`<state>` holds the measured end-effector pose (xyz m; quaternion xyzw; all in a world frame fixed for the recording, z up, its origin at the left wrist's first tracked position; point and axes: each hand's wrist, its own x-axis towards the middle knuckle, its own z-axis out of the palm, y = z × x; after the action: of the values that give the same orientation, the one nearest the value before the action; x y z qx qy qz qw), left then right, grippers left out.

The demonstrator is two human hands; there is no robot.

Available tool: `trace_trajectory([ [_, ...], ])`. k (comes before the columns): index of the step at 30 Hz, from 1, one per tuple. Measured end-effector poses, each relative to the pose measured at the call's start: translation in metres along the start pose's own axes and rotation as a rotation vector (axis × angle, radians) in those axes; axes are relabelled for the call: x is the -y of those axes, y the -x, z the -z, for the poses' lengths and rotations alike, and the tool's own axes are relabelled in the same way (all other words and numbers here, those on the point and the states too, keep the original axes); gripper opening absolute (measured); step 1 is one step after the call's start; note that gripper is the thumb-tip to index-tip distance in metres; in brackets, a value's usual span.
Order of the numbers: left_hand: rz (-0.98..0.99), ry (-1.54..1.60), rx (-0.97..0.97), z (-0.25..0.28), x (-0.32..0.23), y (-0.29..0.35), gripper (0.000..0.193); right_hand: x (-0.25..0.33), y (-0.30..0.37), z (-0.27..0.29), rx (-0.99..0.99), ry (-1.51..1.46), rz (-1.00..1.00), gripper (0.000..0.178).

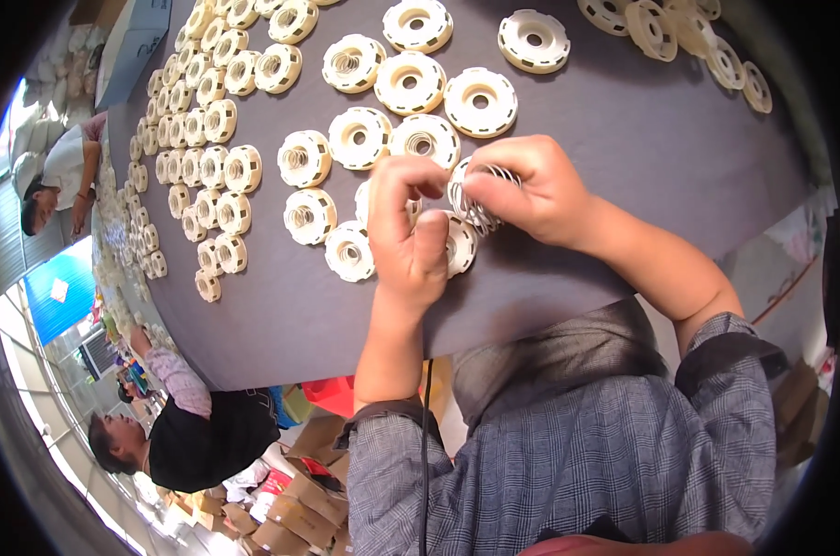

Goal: The person lays out plastic circular components on a table, separates metal springs taken from a tray, and inserts the springs into the plastic components by hand.

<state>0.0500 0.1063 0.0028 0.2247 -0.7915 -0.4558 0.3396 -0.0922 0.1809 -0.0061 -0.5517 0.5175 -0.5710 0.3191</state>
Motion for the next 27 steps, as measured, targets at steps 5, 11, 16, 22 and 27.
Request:
trace_trajectory([
  [5,-0.254,-0.261,0.076,0.004,0.004,-0.002,0.03,0.003,-0.002,0.004,0.008,-0.266,-0.234,0.034],
  [11,0.282,0.281,0.081,-0.005,-0.004,0.01,0.032,-0.003,-0.001,0.007,-0.031,0.15,0.19,0.027],
  [16,0.312,0.313,0.021,-0.008,-0.006,0.013,0.031,0.003,-0.002,0.0,-0.119,-0.08,-0.024,0.028],
  [22,-0.125,-0.1,-0.041,-0.005,0.003,0.001,0.048,0.006,-0.004,0.003,-0.125,-0.272,-0.223,0.028],
  [27,-0.434,-0.486,0.043,-0.001,0.003,0.005,0.041,0.003,-0.002,0.003,-0.119,-0.2,-0.219,0.027],
])
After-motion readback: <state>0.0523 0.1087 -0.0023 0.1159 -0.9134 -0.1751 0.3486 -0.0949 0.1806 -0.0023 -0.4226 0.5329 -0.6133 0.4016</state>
